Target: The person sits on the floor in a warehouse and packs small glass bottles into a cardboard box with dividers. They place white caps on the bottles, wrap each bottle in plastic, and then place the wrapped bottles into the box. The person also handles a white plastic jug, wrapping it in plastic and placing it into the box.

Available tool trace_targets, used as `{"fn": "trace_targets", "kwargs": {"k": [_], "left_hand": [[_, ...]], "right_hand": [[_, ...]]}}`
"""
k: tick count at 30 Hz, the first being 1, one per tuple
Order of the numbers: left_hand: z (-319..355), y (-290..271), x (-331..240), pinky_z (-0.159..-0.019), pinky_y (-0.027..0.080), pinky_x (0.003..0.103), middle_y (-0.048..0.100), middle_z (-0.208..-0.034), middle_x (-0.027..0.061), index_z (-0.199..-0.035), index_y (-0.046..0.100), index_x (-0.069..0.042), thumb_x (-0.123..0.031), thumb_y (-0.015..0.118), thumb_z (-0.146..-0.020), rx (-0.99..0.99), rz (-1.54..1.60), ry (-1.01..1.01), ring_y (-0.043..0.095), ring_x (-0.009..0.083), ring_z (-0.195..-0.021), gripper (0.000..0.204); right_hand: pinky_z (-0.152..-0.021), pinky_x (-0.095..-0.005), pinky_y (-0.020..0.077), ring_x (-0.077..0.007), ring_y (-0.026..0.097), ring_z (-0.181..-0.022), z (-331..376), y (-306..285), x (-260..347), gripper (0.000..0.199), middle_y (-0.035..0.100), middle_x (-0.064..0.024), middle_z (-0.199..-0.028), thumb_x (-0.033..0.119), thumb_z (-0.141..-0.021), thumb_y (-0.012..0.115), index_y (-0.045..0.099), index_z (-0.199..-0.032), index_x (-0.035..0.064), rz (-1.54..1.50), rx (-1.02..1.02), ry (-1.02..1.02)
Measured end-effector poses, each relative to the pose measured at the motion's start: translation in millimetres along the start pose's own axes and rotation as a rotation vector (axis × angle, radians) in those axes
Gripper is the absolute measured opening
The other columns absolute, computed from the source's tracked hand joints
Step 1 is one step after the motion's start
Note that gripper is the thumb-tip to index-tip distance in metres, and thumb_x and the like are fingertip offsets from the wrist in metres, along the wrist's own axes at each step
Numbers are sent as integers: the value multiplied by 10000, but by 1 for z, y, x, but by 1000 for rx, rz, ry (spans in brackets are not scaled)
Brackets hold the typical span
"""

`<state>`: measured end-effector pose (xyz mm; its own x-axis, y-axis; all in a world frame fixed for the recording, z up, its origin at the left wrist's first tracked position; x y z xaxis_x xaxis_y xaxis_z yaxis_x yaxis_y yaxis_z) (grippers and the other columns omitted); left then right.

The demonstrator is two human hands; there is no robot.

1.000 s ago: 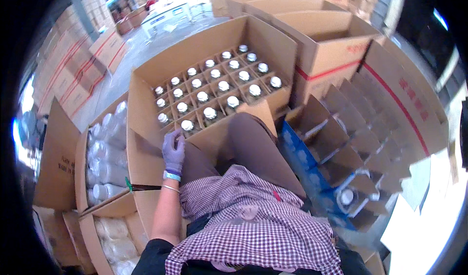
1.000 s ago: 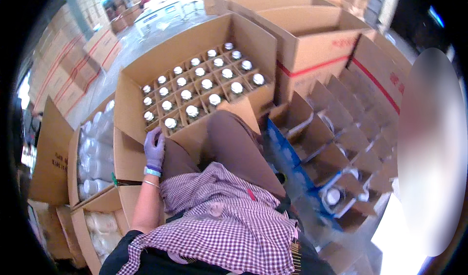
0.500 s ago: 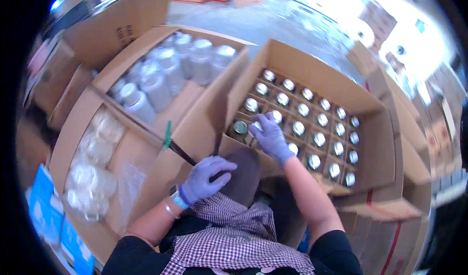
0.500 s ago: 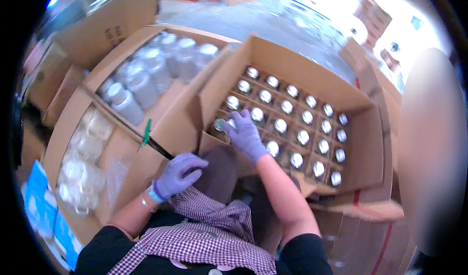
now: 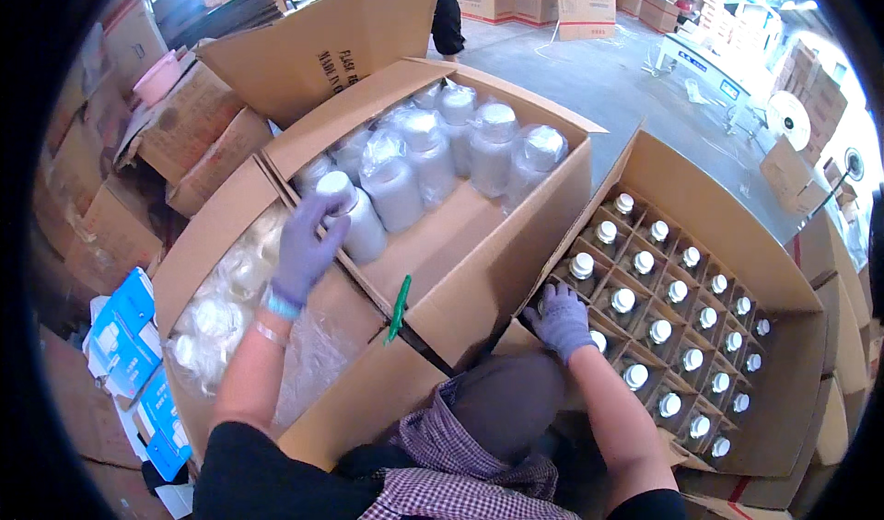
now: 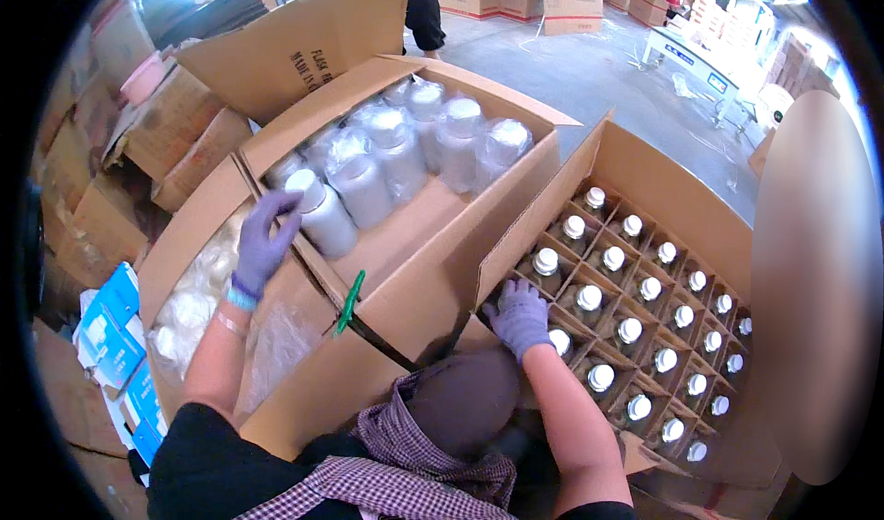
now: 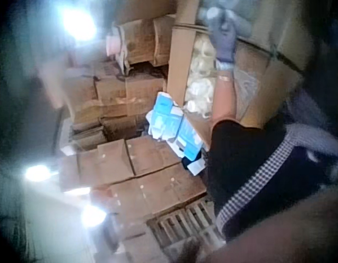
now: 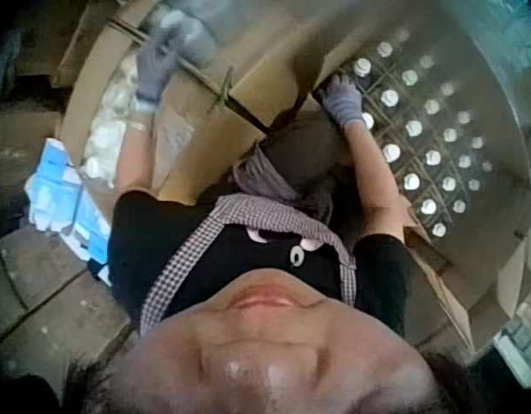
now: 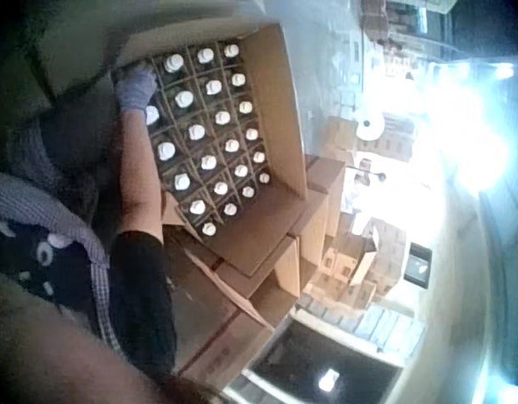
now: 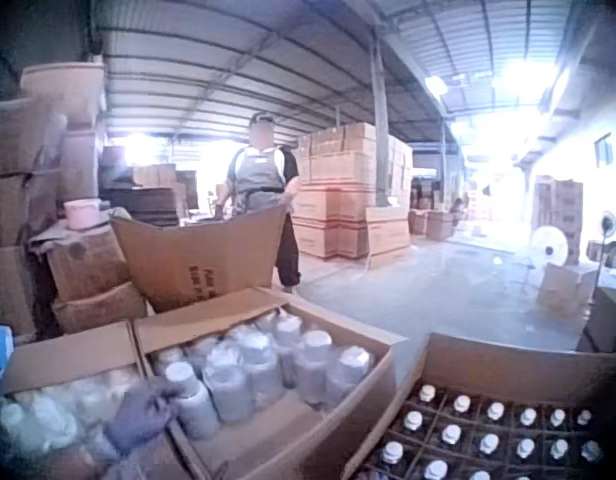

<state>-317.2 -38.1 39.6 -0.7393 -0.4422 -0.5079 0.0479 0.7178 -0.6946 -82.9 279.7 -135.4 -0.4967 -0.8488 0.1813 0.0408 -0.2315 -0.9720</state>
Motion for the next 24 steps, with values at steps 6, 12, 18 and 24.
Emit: {"fn": "trace_targets", "kwargs": {"k": [6,12,18,24], "left_hand": [[-84,54,182,-1020,479,457,578,-1319,221,-1326,520,-61,-553,803,-636,267,-706,-277,587,374,-1193,893],[-96,73,189,-1024,487,427,634,-1241,171,-1306,569,-80,-448,919,-479,272,-496,-376,596,369,-1178,971],[-67,-57,-1,-905,523,449,592,-1142,165,-1307,572,-144,-386,899,-554,-169,-425,7,614,359,-1051,855],[24,-110,-288,-874,457,454,590,-1094,157,-1334,568,-58,-332,859,-577,-74,-363,627,590,351,-993,856]], "right_hand": [[-1023,-513,441,-387,486,-1257,1,4,-2,716,490,-218,-1336,521,-817,705,524,-1324,48,-43,-49,-21],[-1010,-504,449,-410,542,-1166,11,4,-21,645,532,-228,-1259,381,-791,739,543,-1317,64,-226,-163,-162],[-972,-456,481,-398,570,-1088,81,-75,-4,538,567,-209,-1153,202,-797,747,560,-1266,19,-643,-686,-172],[-949,-428,529,-375,598,-1107,221,-237,93,775,564,-192,-1183,298,-693,866,522,-1324,7,-852,-860,-537]]}}
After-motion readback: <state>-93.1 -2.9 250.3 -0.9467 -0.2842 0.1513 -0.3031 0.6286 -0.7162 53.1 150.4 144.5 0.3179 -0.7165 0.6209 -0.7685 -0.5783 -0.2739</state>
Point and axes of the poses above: each hand's wrist, its own z-axis away from the middle knuckle, its own y-axis out of the palm, x = y × z, the point moved 3 cm from there along -z, towards the middle knuckle
